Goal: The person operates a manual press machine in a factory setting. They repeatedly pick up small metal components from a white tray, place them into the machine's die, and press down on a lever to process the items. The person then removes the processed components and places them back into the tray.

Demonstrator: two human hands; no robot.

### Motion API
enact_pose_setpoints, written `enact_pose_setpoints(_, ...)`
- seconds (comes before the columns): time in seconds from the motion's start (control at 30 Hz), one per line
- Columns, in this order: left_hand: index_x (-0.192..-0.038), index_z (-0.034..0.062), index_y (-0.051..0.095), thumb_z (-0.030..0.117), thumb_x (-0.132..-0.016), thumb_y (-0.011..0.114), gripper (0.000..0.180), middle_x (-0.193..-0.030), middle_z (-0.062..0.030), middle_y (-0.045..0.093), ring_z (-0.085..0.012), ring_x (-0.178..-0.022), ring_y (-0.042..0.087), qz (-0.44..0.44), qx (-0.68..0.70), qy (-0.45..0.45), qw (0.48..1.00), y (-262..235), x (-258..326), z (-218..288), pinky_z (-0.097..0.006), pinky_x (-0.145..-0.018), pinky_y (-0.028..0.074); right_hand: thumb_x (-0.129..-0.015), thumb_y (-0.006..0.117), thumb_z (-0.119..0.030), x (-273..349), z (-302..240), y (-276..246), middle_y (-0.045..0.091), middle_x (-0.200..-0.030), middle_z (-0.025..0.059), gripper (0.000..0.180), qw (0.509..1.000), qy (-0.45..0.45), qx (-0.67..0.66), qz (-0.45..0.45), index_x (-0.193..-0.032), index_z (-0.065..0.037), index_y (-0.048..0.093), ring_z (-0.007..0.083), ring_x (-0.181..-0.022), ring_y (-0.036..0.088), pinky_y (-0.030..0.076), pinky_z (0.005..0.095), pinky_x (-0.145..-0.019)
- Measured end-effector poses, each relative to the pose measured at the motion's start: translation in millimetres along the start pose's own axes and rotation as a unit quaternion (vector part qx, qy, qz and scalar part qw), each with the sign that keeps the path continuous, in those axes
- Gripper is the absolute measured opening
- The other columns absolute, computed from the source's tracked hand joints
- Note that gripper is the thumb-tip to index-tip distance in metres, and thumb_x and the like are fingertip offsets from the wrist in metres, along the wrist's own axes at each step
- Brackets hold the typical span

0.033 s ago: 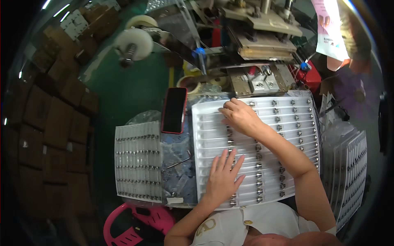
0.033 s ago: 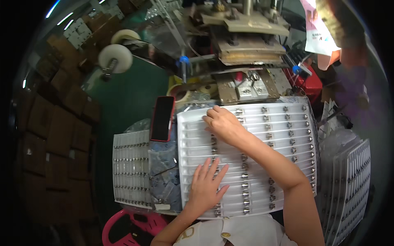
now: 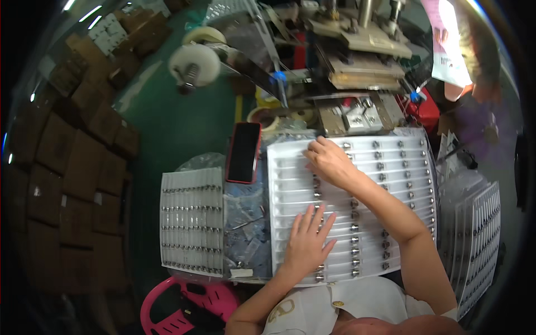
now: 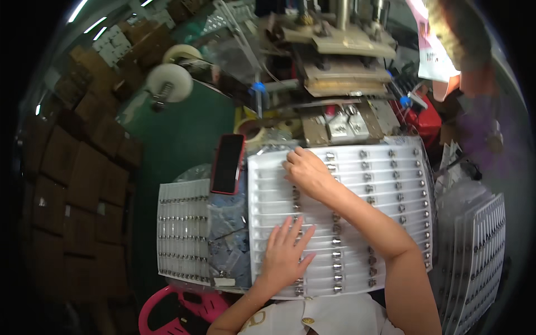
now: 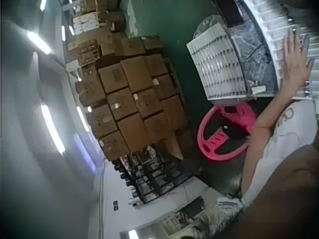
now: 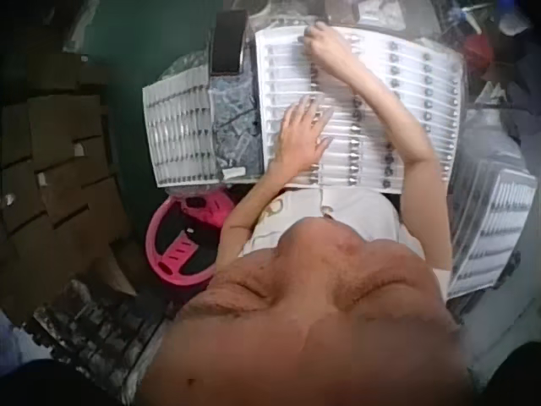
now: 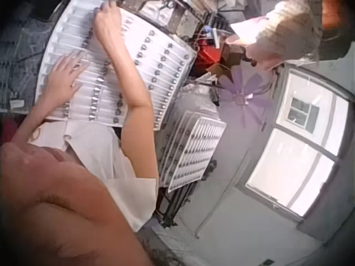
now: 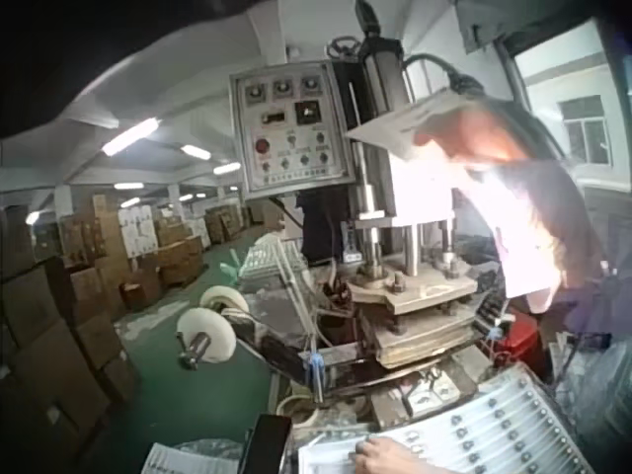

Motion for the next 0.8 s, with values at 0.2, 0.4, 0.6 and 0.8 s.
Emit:
enact_pose_setpoints(0.2, -0.138, 0.0154, 0.042, 0.036, -0.086, 0.059, 0.058, -0.143, -0.0172, 0.035, -0.0377, -0.132, 0.032, 0.041, -0.016, 0.017, 0.999, -1, 7, -6, -0.051, -0.107, 0.026, -0.077, 0.068, -0.014, -20, 1, -13, 0.064, -0.091, 0.0107, 0.018, 0.986, 0.062, -0.154, 0.002, -0.093, -0.005, 0.066, 0.0250, -0.085, 0.061, 0.049, 0.0345, -0.074)
enact_pose_setpoints(0.4, -0.129, 0.0087, 0.052, 0.028, -0.079, 0.067, 0.056, -0.130, -0.0171, 0.048, -0.0353, -0.120, 0.045, 0.143, -0.022, 0.073, 0.987, -56, -11, 0, -0.046, -0.098, 0.037, -0.080, 0.067, -0.003, 49, 85, -73, 0.062, -0.096, 0.0092, 0.023, 0.908, 0.180, -0.362, 0.108, -0.103, -0.005, 0.066, 0.0185, -0.088, 0.062, 0.052, 0.0282, -0.076)
enact_pose_setpoints(0.6, -0.118, 0.0117, 0.059, 0.009, -0.076, 0.065, 0.042, -0.075, -0.0082, 0.055, -0.0249, -0.067, 0.057, 0.159, -0.054, 0.230, 0.959, -50, -138, -4, -0.034, -0.056, 0.047, -0.081, 0.063, -0.001, 150, 122, -121, 0.065, -0.096, 0.0063, 0.030, 0.852, 0.358, -0.354, 0.142, -0.112, 0.001, 0.063, 0.0100, -0.082, 0.062, 0.049, 0.0228, -0.073)
enact_pose_setpoints(0.8, -0.103, 0.0089, 0.062, 0.009, -0.078, 0.062, 0.024, -0.069, -0.0080, 0.056, -0.0255, -0.065, 0.060, 0.199, -0.168, 0.214, 0.941, -8, -288, -3, -0.037, -0.056, 0.050, -0.080, 0.066, -0.002, 141, 150, -134, 0.066, -0.088, 0.0056, 0.028, 0.866, 0.382, -0.250, 0.203, -0.108, -0.001, 0.064, 0.0080, -0.079, 0.061, 0.048, 0.0222, -0.068)
Point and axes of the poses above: each hand's wrist, its own x-axis away from the middle knuckle, its own y-axis out of the palm, z = x × y, the point moved 5 cm from there along -x, towards the middle knuckle
